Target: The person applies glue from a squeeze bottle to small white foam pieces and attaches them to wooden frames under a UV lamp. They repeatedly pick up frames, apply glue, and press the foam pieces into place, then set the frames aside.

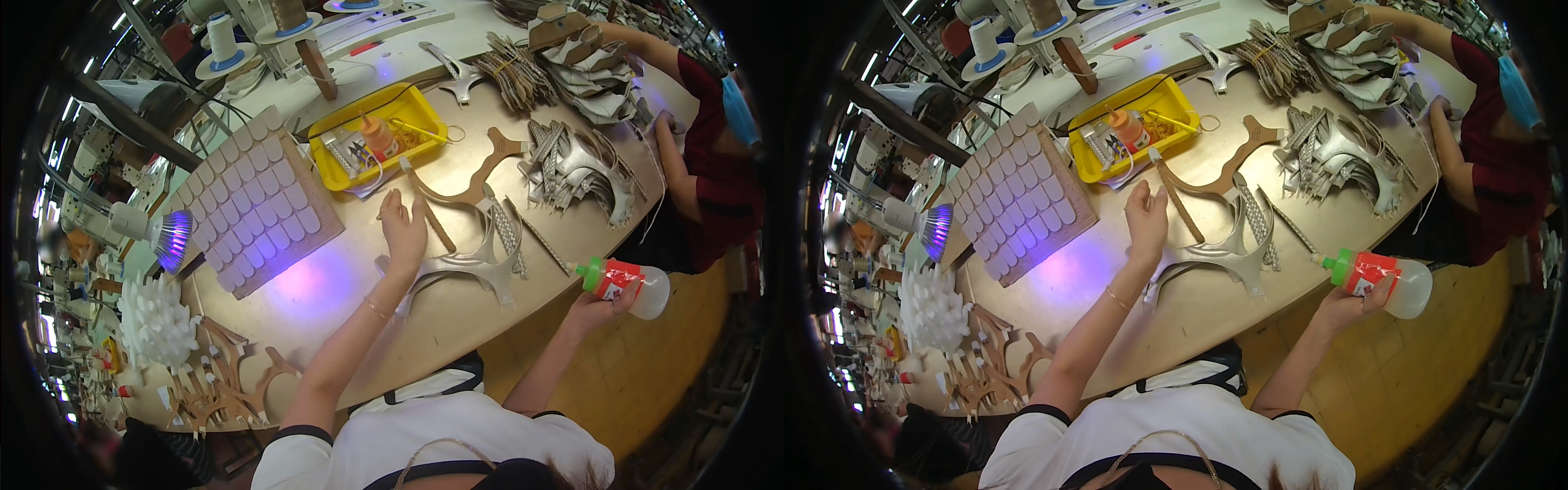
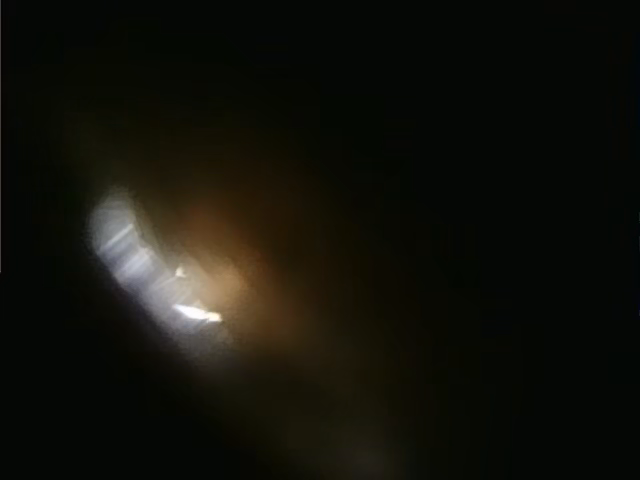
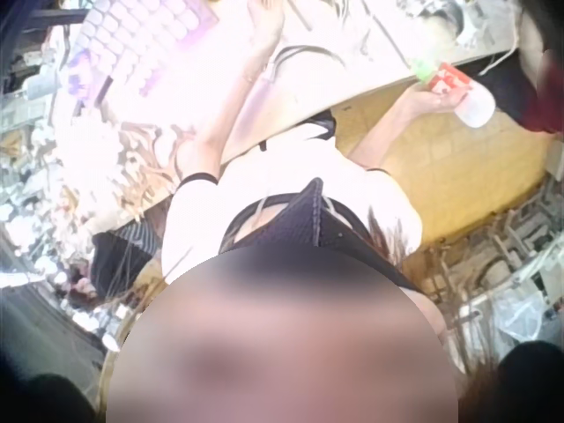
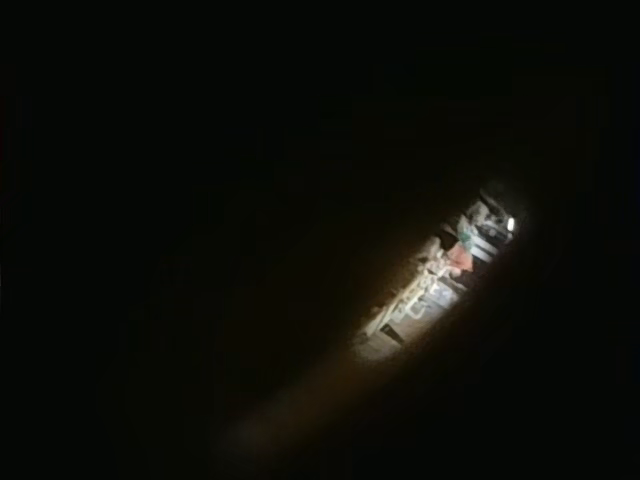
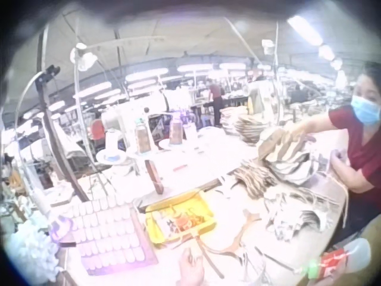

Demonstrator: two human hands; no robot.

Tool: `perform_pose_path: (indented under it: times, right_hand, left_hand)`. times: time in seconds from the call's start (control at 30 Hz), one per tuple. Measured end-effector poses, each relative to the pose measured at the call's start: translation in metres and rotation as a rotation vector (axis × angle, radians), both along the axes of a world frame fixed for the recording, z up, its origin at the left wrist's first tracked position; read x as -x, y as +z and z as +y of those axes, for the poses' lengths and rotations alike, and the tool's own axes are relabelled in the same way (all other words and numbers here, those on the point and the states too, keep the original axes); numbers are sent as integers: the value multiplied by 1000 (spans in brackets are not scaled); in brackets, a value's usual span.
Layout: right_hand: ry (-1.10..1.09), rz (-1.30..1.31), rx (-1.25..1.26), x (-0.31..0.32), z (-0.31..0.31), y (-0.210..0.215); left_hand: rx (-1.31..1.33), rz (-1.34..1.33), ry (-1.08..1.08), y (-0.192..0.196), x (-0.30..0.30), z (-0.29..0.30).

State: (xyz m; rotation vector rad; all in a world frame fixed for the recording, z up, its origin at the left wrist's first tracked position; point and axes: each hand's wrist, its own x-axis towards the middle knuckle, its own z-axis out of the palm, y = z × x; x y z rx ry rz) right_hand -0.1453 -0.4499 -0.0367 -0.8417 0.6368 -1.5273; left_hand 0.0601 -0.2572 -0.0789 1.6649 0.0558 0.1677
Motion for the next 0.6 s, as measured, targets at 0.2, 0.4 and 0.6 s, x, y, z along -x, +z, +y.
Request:
perform_pose_path:
  times: [0.2, 0.4, 0.6]
  right_hand:
    - [-2, 25, -66, -1, 12, -5]
    - [10, 14, -6, 8, 7, -3]
    - [-142, -66, 87, 13, -6, 11]
  left_hand:
    - [-759, -394, -844, 23, 74, 23]
    - [-752, -393, -857, 29, 90, 23]
    - [-233, -342, -690, 79, 107, 45]
